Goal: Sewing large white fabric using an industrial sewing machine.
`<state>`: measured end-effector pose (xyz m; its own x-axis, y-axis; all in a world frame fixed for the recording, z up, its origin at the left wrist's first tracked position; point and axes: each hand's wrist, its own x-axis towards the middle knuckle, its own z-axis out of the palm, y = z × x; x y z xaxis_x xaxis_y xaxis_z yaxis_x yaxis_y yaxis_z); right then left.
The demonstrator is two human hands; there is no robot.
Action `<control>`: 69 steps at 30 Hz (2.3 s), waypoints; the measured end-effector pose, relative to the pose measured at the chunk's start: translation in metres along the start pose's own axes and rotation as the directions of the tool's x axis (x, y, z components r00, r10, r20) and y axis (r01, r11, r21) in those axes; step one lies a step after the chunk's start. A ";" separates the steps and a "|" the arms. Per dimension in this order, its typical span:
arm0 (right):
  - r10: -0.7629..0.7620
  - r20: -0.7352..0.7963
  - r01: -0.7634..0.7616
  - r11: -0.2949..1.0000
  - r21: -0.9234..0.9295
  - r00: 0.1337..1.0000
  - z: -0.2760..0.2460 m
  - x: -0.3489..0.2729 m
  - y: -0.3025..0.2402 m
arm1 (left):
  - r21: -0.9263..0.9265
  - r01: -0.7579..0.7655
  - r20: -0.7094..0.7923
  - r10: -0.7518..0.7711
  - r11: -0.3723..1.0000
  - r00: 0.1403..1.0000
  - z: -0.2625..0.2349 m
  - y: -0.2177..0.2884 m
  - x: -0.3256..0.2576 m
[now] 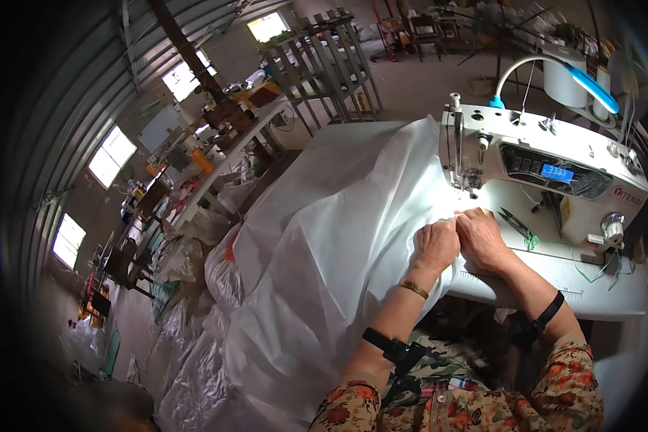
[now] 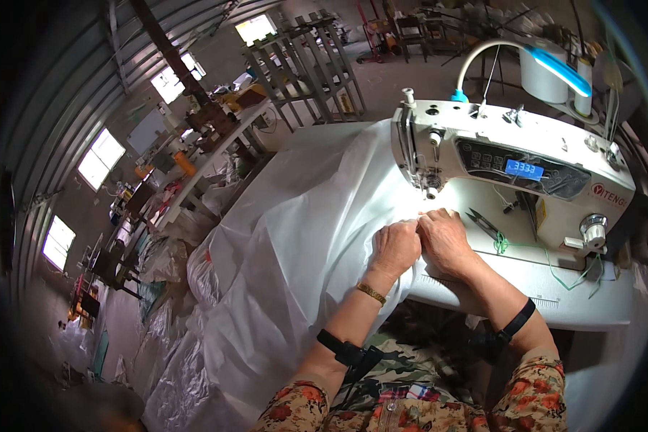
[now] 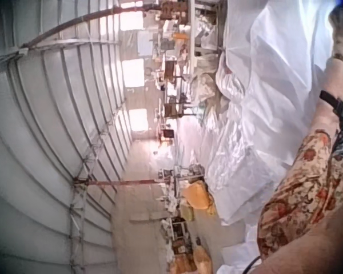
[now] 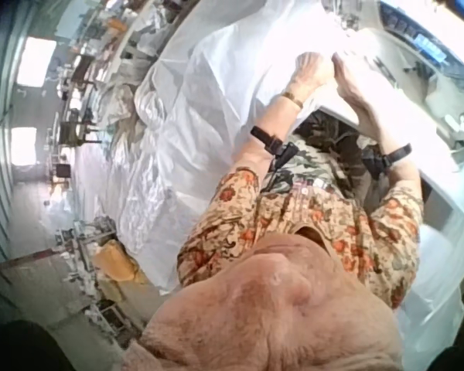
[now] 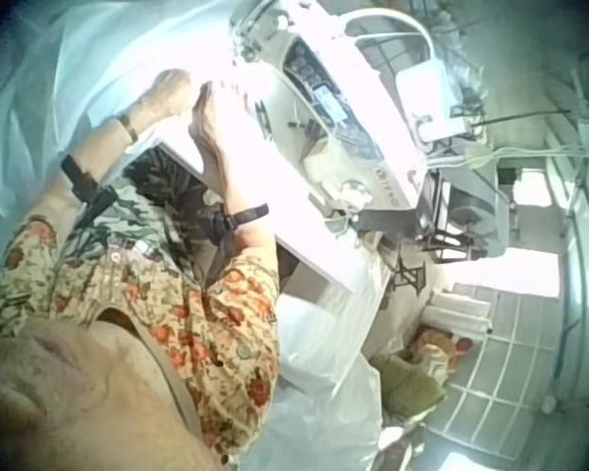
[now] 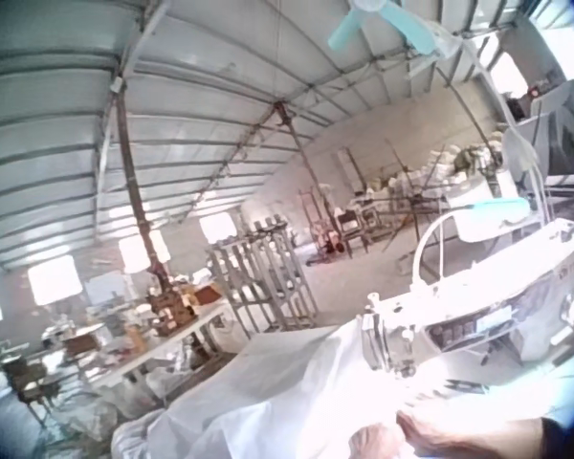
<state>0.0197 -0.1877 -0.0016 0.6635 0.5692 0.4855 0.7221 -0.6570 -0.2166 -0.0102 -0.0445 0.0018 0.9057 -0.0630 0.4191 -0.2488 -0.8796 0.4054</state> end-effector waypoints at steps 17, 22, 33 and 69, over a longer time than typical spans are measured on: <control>0.035 -0.066 -0.031 0.997 0.067 0.997 0.013 -0.001 0.008 | -0.106 0.047 -0.040 -0.052 0.993 0.998 0.010 -0.006 0.000; 0.052 -0.022 -0.050 0.993 0.110 0.998 0.004 -0.002 0.003 | -0.093 0.073 -0.018 -0.075 0.993 0.997 0.007 -0.002 -0.001; 0.019 -0.085 -0.009 0.993 0.120 0.996 0.006 0.001 0.003 | -0.082 0.053 -0.041 -0.056 0.995 0.998 0.006 -0.005 -0.001; 0.040 0.004 -0.040 0.980 0.195 0.999 -0.001 -0.001 0.007 | -0.120 0.031 -0.051 -0.038 0.992 0.998 -0.006 -0.003 -0.001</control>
<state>0.0238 -0.1933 -0.0031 0.6925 0.5443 0.4735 0.7194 -0.5699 -0.3971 -0.0121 -0.0390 0.0047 0.8959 -0.0060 0.4442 -0.2597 -0.8182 0.5129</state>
